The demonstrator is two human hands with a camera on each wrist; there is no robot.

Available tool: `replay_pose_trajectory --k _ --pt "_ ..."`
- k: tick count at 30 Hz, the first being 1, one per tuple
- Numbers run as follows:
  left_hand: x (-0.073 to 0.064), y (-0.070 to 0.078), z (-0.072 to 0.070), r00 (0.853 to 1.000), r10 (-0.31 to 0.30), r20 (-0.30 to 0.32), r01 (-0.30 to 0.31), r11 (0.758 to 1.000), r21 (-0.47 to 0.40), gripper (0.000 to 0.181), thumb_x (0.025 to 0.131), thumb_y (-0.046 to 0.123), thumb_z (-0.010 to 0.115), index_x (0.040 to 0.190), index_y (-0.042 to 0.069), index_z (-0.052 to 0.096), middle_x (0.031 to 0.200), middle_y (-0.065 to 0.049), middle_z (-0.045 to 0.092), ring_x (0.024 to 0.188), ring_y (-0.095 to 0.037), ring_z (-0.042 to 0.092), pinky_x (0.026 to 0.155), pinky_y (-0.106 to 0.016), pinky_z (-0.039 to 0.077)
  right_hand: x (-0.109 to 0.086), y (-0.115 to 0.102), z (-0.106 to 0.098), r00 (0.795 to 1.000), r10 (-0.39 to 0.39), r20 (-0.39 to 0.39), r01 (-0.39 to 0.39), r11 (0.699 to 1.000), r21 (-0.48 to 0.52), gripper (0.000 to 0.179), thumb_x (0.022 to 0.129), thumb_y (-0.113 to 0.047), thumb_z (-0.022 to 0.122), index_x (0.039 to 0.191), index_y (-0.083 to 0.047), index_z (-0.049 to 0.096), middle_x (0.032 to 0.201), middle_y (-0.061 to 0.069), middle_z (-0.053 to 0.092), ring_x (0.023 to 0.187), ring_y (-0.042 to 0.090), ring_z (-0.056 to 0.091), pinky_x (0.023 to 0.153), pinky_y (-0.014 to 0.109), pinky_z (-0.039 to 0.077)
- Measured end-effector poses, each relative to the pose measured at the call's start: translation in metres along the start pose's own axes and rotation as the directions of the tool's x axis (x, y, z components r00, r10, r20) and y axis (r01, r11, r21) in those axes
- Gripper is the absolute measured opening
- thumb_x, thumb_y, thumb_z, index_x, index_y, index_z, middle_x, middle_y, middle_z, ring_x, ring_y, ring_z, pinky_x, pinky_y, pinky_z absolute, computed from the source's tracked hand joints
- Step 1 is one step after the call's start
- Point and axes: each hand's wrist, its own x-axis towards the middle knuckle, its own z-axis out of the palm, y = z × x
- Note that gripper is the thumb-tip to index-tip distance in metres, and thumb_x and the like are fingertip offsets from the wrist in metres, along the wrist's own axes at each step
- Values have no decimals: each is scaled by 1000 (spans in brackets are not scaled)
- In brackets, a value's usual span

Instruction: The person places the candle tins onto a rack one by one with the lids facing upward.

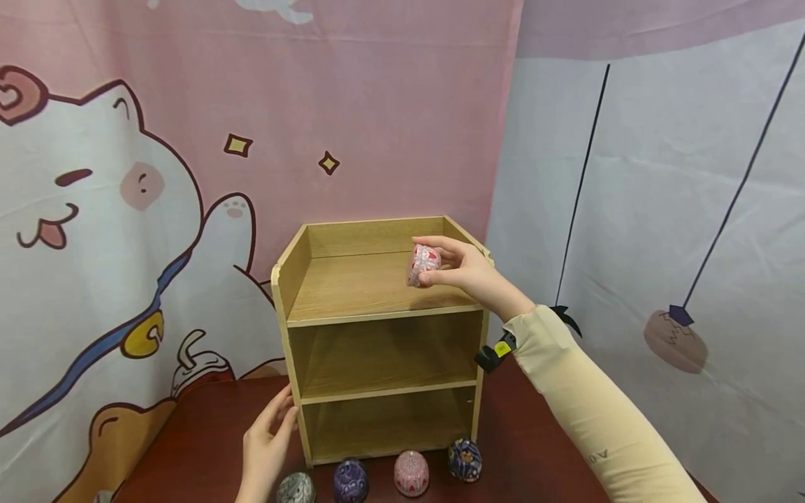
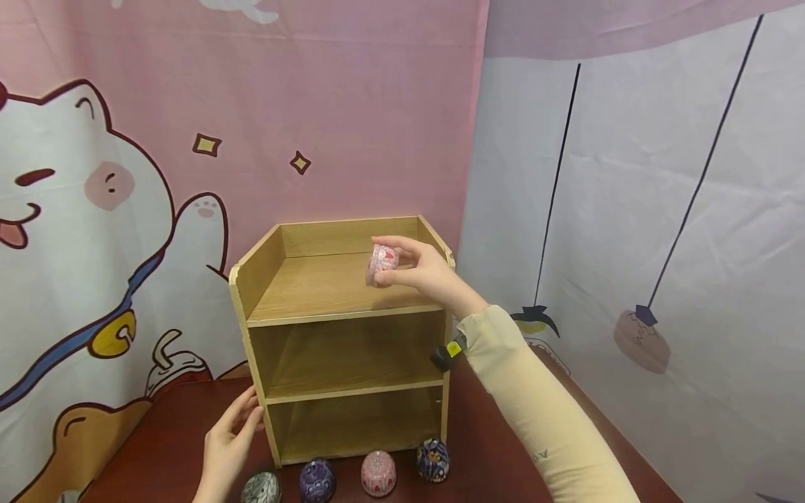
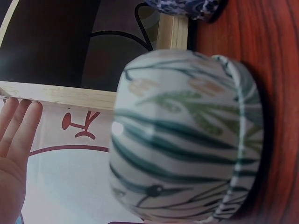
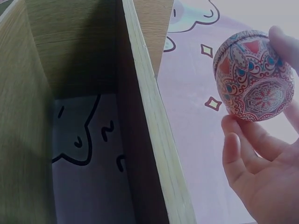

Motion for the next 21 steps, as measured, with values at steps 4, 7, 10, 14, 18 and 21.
replay_pose_trajectory --k 4,7,10,14,18,21 --pt "0 2 0 1000 -21 -3 21 1000 -4 40 91 6 68 129 16 64 106 -11 71 83 -8 67 64 -16 56 3 0 3 1000 5 -17 -5 1000 -4 62 82 -11 78 139 -17 54 115 16 65 105 26 61 88 34 53" --pt "-1 8 1 999 -32 -12 32 999 1 40 90 3 68 128 13 65 106 -12 71 82 -10 68 64 -16 56 5 0 5 1000 -5 -26 5 1000 -5 62 82 -10 77 138 -16 54 114 16 65 104 26 61 86 33 53" --pt "-2 24 -1 999 -30 -20 30 999 15 40 89 -1 68 127 8 65 104 -15 70 81 -15 69 64 -19 57 7 1 8 999 -20 -33 20 1000 -3 61 82 -7 76 138 -13 53 110 17 66 101 26 62 83 33 54" --pt "-3 42 -3 999 -45 -13 46 999 26 38 89 -4 66 127 3 64 103 -17 70 81 -19 69 65 -26 59 10 1 12 999 -31 -39 31 999 6 60 82 -3 75 137 -10 51 108 18 66 98 25 63 81 33 55" --pt "-3 37 -2 998 -55 -12 55 998 24 39 90 -2 66 128 5 63 104 -17 70 82 -17 69 65 -25 59 13 1 17 998 -38 -41 39 999 14 60 82 -2 75 136 -10 51 107 18 66 97 26 65 81 33 55" --pt "-2 21 -1 999 -52 -10 52 999 12 40 90 2 67 129 11 64 106 -14 70 84 -14 69 65 -25 59 15 1 19 998 -42 -42 43 999 14 59 82 -3 76 136 -10 51 106 19 67 96 26 65 80 34 56"
